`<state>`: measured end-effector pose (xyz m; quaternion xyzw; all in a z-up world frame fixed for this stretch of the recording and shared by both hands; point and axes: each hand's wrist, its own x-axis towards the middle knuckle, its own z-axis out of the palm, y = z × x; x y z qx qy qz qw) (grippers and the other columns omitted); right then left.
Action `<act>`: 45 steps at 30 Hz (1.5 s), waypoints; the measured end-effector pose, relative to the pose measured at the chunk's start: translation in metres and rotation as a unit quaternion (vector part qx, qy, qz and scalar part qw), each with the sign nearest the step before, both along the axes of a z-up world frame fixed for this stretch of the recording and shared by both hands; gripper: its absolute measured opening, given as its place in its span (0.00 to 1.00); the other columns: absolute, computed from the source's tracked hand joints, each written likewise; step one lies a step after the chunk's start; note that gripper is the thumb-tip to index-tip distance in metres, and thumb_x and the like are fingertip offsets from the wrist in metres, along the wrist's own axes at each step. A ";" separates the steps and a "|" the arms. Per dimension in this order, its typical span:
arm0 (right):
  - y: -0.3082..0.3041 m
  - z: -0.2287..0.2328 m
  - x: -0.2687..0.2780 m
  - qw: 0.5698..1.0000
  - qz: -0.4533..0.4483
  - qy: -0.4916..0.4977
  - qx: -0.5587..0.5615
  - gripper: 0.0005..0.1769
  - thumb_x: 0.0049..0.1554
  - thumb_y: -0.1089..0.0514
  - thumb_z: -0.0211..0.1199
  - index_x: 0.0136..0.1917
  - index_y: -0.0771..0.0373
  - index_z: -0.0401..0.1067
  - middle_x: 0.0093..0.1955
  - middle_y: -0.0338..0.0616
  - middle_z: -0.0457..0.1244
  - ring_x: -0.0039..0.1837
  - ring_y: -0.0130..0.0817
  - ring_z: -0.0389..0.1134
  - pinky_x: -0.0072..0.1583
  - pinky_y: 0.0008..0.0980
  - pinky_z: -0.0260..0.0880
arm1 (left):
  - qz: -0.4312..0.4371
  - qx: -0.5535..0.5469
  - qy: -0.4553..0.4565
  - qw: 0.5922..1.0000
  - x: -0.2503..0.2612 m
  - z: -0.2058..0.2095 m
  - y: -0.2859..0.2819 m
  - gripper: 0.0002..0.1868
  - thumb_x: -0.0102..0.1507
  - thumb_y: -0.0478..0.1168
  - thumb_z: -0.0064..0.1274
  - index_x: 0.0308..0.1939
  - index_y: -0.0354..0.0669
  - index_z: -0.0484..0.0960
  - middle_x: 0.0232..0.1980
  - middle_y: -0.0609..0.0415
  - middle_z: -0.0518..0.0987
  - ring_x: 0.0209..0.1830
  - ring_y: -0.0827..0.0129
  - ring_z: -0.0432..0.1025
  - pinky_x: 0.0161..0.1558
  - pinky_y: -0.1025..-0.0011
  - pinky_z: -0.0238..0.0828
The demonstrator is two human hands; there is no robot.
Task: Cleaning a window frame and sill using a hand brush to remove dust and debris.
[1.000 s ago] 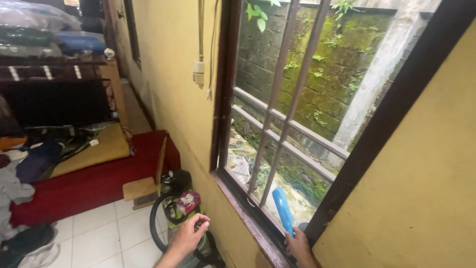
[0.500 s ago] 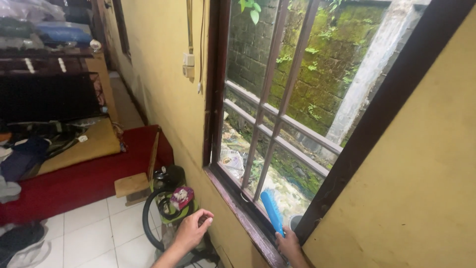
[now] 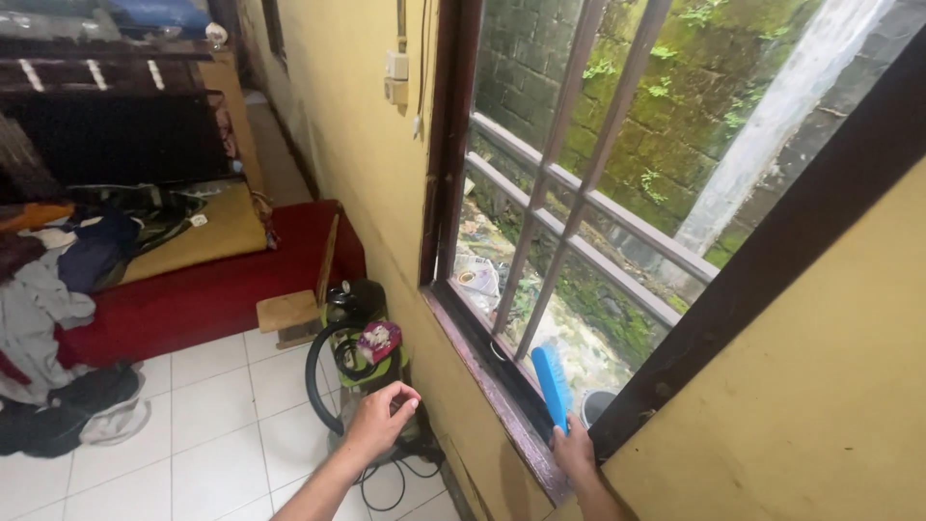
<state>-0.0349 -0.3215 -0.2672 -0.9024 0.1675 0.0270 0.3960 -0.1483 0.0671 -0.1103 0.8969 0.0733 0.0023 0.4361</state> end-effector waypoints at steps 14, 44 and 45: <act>0.023 -0.005 0.010 0.992 -0.018 0.100 0.078 0.17 0.53 0.66 0.52 0.56 0.67 0.71 0.33 0.54 0.66 0.27 0.41 0.64 0.29 0.38 0.64 | 0.034 -0.051 0.057 0.997 -0.007 0.004 0.003 0.08 0.65 0.50 0.52 0.41 0.60 0.85 0.40 0.71 0.87 0.38 0.81 0.79 0.42 0.76 0.73; 0.060 0.144 0.005 0.973 -0.020 -0.041 0.228 0.31 0.62 0.62 0.52 0.78 0.59 0.60 0.39 0.49 0.67 0.34 0.36 0.63 0.35 0.34 0.66 | -0.052 -0.057 0.020 0.997 0.064 -0.023 -0.015 0.08 0.62 0.52 0.54 0.39 0.63 0.86 0.34 0.71 0.89 0.34 0.82 0.81 0.43 0.78 0.72; 0.060 0.151 0.000 0.977 -0.021 -0.035 0.211 0.32 0.62 0.62 0.52 0.79 0.59 0.59 0.40 0.49 0.68 0.35 0.36 0.64 0.37 0.34 0.67 | -0.061 -0.056 0.014 0.997 0.065 -0.022 -0.015 0.07 0.62 0.53 0.54 0.39 0.63 0.86 0.33 0.71 0.89 0.33 0.82 0.81 0.42 0.78 0.73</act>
